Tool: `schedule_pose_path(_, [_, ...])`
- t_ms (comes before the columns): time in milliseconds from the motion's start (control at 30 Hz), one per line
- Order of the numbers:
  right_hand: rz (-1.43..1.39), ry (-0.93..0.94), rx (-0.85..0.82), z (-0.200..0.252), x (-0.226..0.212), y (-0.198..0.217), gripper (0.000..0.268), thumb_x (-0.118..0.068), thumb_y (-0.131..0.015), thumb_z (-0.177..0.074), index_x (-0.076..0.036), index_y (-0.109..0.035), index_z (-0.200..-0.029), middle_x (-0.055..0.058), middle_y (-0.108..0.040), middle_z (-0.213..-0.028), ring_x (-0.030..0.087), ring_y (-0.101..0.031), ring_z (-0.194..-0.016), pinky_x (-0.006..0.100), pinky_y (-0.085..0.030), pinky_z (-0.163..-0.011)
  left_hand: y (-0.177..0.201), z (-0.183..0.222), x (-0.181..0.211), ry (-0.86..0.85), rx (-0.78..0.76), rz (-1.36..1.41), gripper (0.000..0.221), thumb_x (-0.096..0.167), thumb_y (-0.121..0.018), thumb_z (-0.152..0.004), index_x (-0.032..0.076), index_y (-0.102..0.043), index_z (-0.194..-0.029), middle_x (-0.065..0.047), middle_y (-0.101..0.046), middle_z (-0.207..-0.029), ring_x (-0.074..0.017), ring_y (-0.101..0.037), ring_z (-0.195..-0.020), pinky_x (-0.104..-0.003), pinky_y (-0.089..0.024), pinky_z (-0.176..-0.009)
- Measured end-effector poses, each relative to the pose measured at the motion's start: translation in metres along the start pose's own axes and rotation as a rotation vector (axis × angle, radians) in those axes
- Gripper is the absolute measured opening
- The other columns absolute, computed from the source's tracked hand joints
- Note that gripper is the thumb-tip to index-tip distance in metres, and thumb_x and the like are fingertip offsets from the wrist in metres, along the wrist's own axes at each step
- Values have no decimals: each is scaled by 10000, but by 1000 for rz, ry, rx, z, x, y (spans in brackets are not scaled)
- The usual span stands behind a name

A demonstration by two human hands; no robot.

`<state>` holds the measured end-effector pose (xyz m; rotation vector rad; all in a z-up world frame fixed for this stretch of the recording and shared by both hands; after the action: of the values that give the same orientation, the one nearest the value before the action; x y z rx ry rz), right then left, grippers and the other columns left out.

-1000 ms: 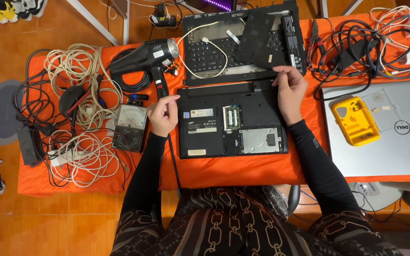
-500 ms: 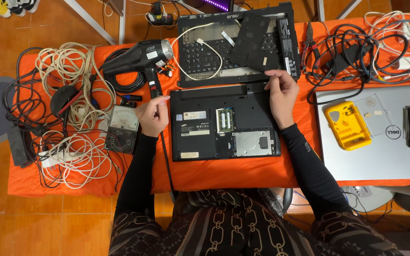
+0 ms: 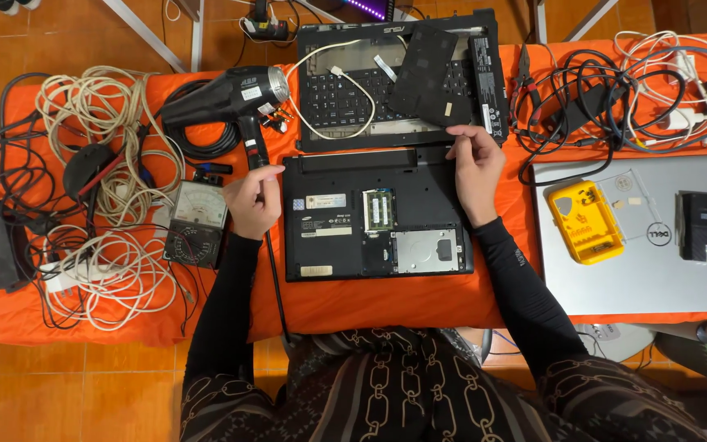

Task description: Repairing and testing internal components of a laptop using a hair dryer and a multimeter.

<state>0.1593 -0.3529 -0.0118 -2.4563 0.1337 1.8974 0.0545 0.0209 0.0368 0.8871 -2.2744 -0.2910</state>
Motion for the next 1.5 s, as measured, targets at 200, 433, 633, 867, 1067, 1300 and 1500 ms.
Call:
schedule_pose_path(200, [-5, 4, -8, -2, -4, -2, 189, -53, -532, -1073, -5, -710, -1115, -23, -612, -785, 26, -544, -715, 191, -389, -630, -4, 1, -6, 26, 4, -12, 177, -61, -609, -986, 59, -735, -1020, 36, -408, -511, -63, -371, -420, -276, -240, -448])
schedule_pose_path(433, [28, 2, -9, 1, -10, -4, 192, -61, -542, -1068, -7, -722, -1104, -24, -620, -758, 16, -545, -691, 195, -390, -598, -5, 6, -11, 69, -9, 3, 167, -34, -599, -1006, 58, -733, -1043, 35, -427, -529, -59, -369, -435, -268, -243, -455])
schedule_pose_path(633, [129, 26, -9, 1, -15, -5, 201, -60, -551, -1053, -8, -740, -1099, -20, -611, -712, 7, -501, -644, 204, -382, -563, -8, 3, -2, 76, 13, 37, 163, -40, -612, -1001, 60, -737, -1032, 28, -454, -546, -65, -391, -450, -279, -254, -466])
schedule_pose_path(867, [151, 39, -29, 2, -13, -6, 208, -50, -542, -1048, -8, -739, -1103, -20, -615, -714, 2, -517, -651, 201, -388, -567, -10, -1, 14, 19, -32, 14, 163, -47, -625, -984, 57, -743, -1028, 12, -474, -534, -74, -427, -433, -278, -290, -461])
schedule_pose_path(1067, [159, 50, -29, 1, -14, -7, 212, -48, -538, -1048, -6, -738, -1105, -25, -622, -726, 0, -513, -657, 195, -382, -577, -11, -5, 25, -8, -45, 46, 170, -51, -626, -962, 56, -746, -1016, 10, -484, -525, -72, -454, -426, -277, -314, -446])
schedule_pose_path(1300, [135, 68, -45, 2, -12, -7, 205, -44, -534, -1057, 2, -729, -1100, -25, -622, -754, 9, -554, -695, 189, -397, -606, -10, -8, 39, -98, -89, -12, 163, -21, -635, -952, 78, -757, -996, 22, -457, -494, -90, -454, -405, -283, -326, -435])
schedule_pose_path(1500, [108, 65, -74, 2, -11, -10, 197, -44, -535, -1069, 7, -721, -1113, -25, -616, -769, 9, -548, -702, 192, -387, -602, -8, -9, 40, -111, -95, -35, 158, -13, -644, -958, 88, -760, -993, 26, -460, -489, -91, -466, -404, -283, -331, -432])
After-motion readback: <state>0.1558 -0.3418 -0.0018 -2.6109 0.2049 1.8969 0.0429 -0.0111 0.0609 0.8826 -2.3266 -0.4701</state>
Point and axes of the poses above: each hand's wrist, its own z-axis away from the middle knuckle, its own y-axis out of the back of the hand, x = y × z, the point moved 8 cm from there along -z, towards the middle knuckle
